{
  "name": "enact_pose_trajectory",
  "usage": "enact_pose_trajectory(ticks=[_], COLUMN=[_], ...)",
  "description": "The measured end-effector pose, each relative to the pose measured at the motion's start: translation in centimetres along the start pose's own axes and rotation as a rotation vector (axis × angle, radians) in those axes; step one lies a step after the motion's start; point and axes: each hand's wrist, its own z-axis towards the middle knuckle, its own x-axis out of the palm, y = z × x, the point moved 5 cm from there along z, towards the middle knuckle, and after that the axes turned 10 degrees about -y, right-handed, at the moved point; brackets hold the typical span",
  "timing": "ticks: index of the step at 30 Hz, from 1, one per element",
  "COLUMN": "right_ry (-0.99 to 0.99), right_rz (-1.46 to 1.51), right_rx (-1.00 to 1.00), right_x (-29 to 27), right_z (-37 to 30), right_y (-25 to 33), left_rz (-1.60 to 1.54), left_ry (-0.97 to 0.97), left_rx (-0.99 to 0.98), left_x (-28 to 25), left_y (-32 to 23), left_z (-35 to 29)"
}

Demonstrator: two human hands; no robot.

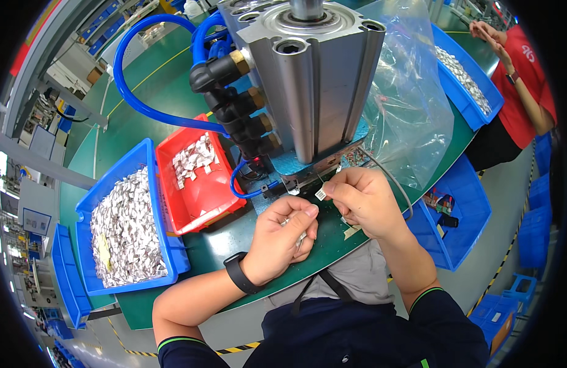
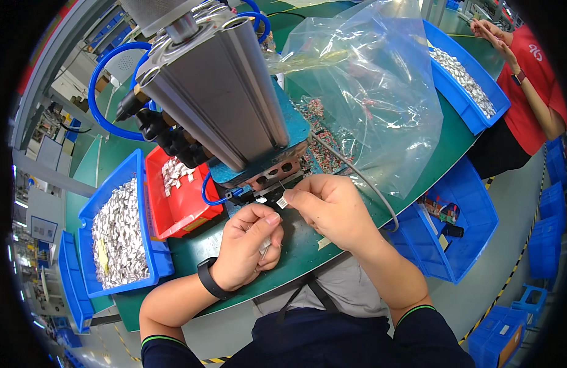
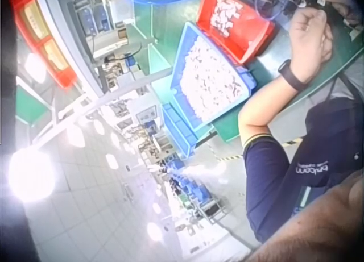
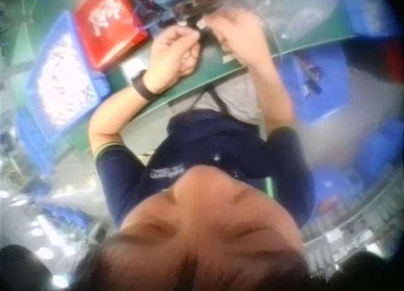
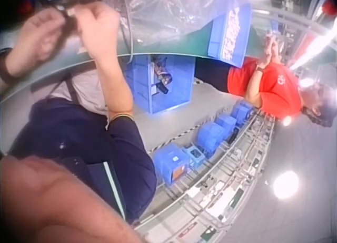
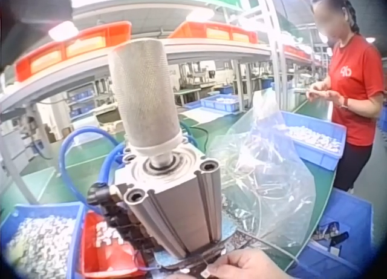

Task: The person picks up a connector and a wire, aligns them, and inserts the wire into the connector. They then place the assembly into a pneumatic press to crimp them together before retrieving more parts from a bin.

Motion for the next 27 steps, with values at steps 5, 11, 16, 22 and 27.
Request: enact_pose_trajectory(ticks=[5, 11, 16, 22, 27], right_ry=[0.011, 0.026, 0.024, 0.071, 0.131], right_rz=[0.026, 0.036, -0.013, -0.124, -0.091], right_rx=[0.003, 0.008, -0.095, -0.196, -0.145], right_x=[0.1, 0.3, 0.4, 0.6, 0.9], right_z=[0.0, -0.1, -0.3, -1.1, -1.1], right_y=[-0.1, 0.1, 0.0, 0.5, 0.4], left_rz=[-0.008, 0.000, 0.003, 0.040, 0.040], left_ry=[0.002, 0.001, 0.006, 0.003, 0.003], left_rx=[-0.002, -0.002, 0.011, 0.046, 0.048], left_x=[0.0, 0.1, 0.3, 0.2, 0.2], left_y=[0.0, 0.0, -0.1, -0.2, -0.1], left_z=[0.0, 0.0, -0.1, -0.2, -0.3])
